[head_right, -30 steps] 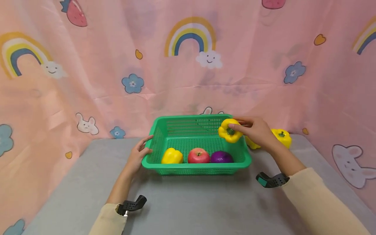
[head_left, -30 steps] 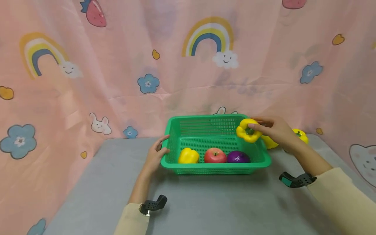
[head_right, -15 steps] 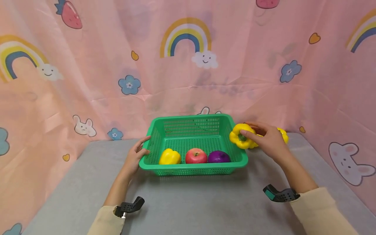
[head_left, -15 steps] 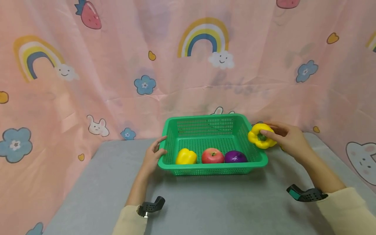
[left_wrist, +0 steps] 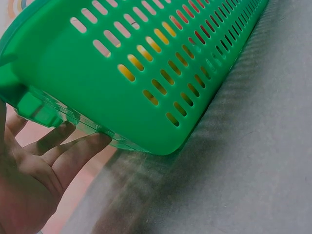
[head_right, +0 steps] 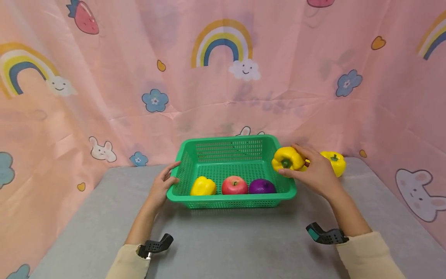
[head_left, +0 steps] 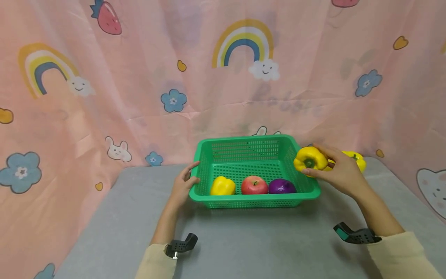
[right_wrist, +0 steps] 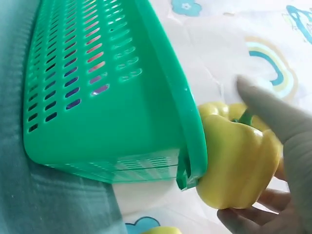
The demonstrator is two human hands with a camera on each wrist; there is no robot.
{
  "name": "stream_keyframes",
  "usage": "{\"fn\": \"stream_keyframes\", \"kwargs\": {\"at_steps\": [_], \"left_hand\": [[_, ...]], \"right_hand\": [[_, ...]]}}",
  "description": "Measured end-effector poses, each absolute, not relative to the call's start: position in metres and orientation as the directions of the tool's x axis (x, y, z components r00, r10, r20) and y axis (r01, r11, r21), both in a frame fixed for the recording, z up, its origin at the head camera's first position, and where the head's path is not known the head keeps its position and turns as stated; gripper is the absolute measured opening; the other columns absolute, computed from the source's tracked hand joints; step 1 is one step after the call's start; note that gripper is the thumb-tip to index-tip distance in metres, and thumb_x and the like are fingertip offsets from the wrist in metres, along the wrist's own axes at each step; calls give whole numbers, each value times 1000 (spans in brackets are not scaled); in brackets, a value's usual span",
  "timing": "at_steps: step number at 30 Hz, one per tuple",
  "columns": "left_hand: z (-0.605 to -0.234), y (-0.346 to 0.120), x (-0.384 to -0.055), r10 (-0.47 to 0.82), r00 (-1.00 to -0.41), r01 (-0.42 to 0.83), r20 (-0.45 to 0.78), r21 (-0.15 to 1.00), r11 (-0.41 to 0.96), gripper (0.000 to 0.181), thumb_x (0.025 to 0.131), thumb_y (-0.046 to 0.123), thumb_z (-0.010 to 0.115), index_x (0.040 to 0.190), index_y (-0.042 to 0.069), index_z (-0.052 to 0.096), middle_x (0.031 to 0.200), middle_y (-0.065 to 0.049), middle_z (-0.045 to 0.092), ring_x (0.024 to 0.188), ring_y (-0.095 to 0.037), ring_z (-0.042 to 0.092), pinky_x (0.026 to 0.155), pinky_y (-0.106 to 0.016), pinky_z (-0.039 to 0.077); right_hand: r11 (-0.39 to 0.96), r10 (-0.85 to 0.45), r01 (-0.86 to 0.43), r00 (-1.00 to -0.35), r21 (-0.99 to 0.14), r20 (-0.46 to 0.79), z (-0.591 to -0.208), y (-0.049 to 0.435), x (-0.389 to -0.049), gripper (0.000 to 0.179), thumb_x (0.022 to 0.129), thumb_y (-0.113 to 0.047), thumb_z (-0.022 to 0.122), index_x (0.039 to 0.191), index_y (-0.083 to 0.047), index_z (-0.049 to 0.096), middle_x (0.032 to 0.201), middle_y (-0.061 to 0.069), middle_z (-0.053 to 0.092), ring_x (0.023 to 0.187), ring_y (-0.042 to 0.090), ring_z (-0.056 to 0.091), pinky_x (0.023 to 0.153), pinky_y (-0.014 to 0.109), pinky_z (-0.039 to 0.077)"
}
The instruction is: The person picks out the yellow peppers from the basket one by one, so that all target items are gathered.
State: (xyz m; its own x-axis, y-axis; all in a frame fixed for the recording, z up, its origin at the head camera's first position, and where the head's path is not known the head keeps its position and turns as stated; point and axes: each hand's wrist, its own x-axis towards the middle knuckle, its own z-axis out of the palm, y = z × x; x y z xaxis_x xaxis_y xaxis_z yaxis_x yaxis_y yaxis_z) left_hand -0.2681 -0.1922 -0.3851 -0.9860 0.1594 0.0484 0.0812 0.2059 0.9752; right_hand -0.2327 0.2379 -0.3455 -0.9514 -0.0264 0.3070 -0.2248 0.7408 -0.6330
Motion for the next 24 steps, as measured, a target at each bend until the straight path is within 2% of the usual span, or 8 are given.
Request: {"fn": "stream_keyframes", "kwargs": {"at_steps": [3,6,10,14,20,22,24], "left_hand": [[-386,-191,-268,165,-985,82,48,975,205,56,90,8,52,145,16,43,157,-9,29,144,-31,27,110,-54,30],[-385,-190,-268,164,-985,75,43,978,192,57,89,7,52,144,17,43,154,-11,33,141,-31,34,107,-51,34],[-385,-190,-268,159,-986,68,38,981,184,57,89,7,52,144,17,44,153,-11,35,139,-31,36,105,-49,35],[-386,-192,-269,155,-987,62,32,979,192,57,89,8,52,144,18,43,154,-9,33,141,-30,33,107,-50,34],[-385,-192,-268,151,-988,64,34,978,199,57,89,7,52,145,17,43,155,-11,31,143,-30,30,110,-52,31],[-386,-192,-269,152,-988,68,37,976,205,57,89,8,52,145,17,42,156,-10,29,145,-29,26,112,-53,28],[-386,-192,-269,153,-987,73,41,976,206,57,89,8,52,145,17,42,156,-10,28,146,-29,24,112,-53,27]], "right_hand": [[756,-28,-229,-947,-613,320,-347,238,-232,91,75,-44,78,149,-13,35,147,19,40,118,37,45,92,62,42],[771,-15,-228,-940,-595,341,-348,238,-231,92,73,-44,79,148,-13,37,145,21,41,117,40,45,89,62,43],[793,-23,-247,-926,-556,378,-349,238,-233,93,68,-43,83,145,-10,41,141,23,43,117,41,45,85,61,45],[812,-48,-275,-911,-515,410,-351,239,-236,96,64,-42,86,143,-8,43,135,23,47,112,40,48,83,60,45],[808,-65,-302,-899,-506,433,-353,238,-237,92,66,-39,85,142,-9,43,132,20,50,107,36,49,83,57,45],[804,-58,-305,-895,-510,443,-355,238,-237,90,68,-38,85,142,-9,42,130,18,52,104,34,51,82,50,48],[795,-39,-306,-888,-525,459,-358,239,-236,85,70,-35,84,140,-11,43,126,15,54,100,29,52,80,33,50]]}}
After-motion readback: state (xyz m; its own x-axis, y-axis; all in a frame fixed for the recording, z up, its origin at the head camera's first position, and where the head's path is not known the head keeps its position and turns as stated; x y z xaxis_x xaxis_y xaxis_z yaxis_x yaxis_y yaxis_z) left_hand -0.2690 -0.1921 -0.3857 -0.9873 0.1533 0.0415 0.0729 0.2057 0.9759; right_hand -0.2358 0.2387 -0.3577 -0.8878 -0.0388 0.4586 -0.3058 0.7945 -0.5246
